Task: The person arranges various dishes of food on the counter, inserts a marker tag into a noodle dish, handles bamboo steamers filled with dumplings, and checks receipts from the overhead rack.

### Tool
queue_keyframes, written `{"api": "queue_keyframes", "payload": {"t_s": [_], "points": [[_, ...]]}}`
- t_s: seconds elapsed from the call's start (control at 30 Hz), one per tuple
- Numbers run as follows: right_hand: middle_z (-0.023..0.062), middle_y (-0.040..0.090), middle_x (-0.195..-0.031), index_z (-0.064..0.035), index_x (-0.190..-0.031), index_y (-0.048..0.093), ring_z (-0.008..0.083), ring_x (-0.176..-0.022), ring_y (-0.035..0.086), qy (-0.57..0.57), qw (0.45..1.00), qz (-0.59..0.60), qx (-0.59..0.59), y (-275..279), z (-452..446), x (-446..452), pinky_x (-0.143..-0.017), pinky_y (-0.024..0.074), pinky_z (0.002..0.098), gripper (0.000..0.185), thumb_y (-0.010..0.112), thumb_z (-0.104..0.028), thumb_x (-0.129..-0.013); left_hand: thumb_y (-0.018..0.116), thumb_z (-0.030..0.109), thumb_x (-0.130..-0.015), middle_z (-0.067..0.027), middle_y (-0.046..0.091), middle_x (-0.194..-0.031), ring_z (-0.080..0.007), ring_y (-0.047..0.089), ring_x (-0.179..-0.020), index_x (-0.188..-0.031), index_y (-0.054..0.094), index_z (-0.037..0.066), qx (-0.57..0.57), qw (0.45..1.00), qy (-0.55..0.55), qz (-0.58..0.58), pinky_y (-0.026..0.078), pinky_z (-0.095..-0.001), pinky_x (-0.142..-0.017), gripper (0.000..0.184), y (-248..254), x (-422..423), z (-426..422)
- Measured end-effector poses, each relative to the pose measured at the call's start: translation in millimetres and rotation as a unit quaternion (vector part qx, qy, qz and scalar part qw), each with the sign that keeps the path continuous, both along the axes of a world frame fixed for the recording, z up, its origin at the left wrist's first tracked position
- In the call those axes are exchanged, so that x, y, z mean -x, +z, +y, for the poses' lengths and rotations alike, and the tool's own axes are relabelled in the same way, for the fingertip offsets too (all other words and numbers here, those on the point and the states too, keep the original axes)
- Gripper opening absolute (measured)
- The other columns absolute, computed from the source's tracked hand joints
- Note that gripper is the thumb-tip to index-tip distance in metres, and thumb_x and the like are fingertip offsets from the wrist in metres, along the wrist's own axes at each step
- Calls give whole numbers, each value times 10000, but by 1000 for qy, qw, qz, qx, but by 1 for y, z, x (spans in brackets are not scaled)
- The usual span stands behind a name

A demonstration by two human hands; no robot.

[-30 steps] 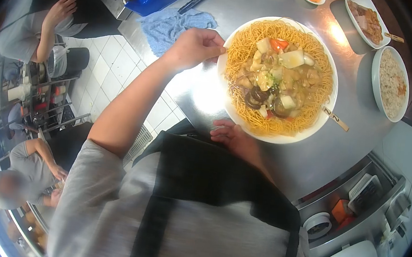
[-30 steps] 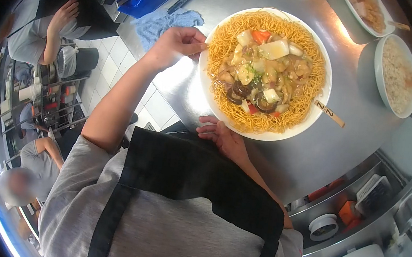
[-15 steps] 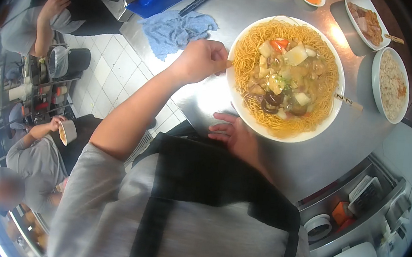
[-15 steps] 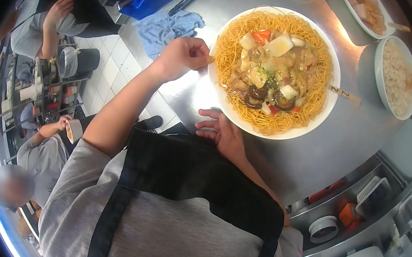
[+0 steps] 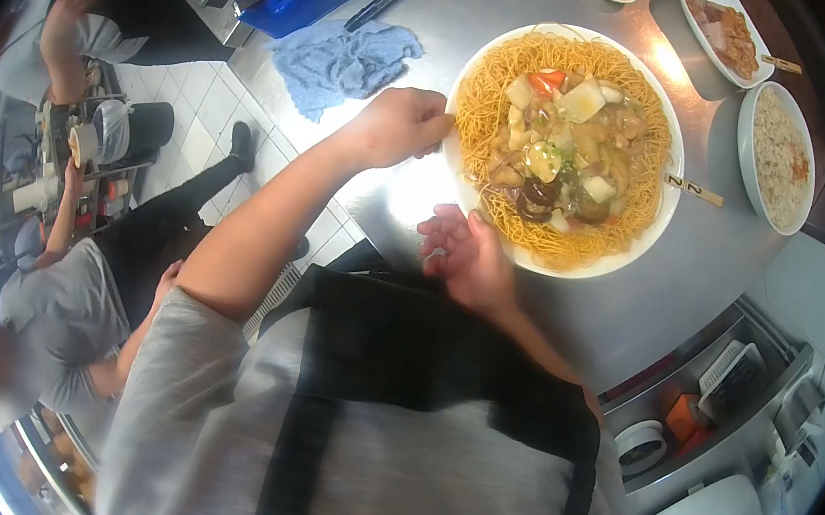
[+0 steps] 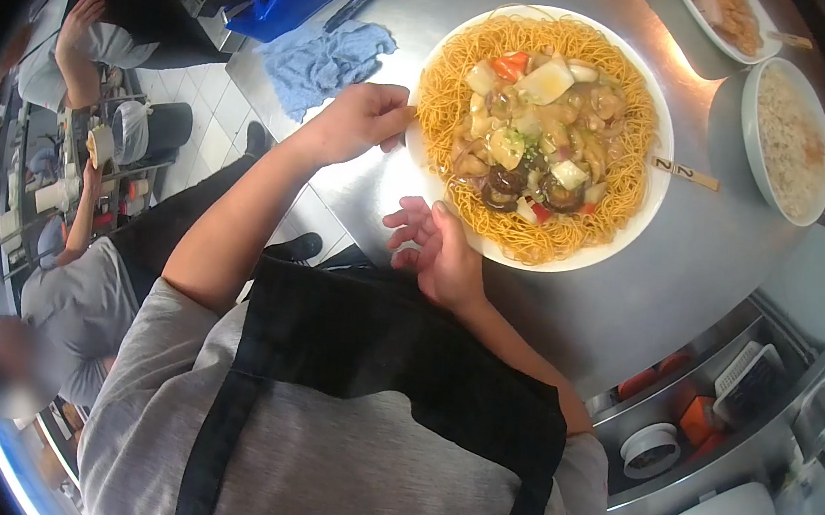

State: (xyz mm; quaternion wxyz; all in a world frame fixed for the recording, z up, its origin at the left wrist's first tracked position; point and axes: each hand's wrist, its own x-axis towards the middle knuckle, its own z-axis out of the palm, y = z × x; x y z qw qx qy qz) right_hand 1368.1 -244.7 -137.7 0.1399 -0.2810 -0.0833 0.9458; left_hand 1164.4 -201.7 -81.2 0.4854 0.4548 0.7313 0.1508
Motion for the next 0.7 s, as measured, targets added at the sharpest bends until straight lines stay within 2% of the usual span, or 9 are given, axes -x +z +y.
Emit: {"api": "queue_keyframes", "payload": {"t_s": [0.03,0.13,0.3,0.7], "points": [[134,581,-960,-33,-1085,490,188,-793,534,-9,1000,5,10,0,-1,2,-634,451,318,398,340,-365,-923,485,266,-852,-65,589,-612,-140,563,-575,-745,580,2,-1,1000,-8,13,452,-285,-575,300,-1,1,0],[131,583,-954,-35,-1069,502,182,-790,528,-30,999,18,28,2,-1,5,-629,444,314,392,351,-362,-914,486,273,-839,-73,594,-615,-142,565,-573,-743,579,4,-6,1000,19,-9,455,-285,-582,300,-13,3,-2],[132,596,-950,-31,-1066,505,176,-782,530,-41,999,19,26,-1,-4,7,-631,440,311,383,346,-346,-916,486,264,-830,-79,593,-611,-142,572,-577,-743,573,4,5,1000,21,6,457,-288,-589,288,-5,-1,-3],[138,616,-931,-27,-1048,515,171,-783,530,-58,998,0,-16,-8,-11,11,-674,433,307,377,326,-324,-914,484,247,-855,-83,604,-629,-146,581,-588,-760,574,7,4,999,36,7,462,-296,-600,273,-3,-4,-6]]}}
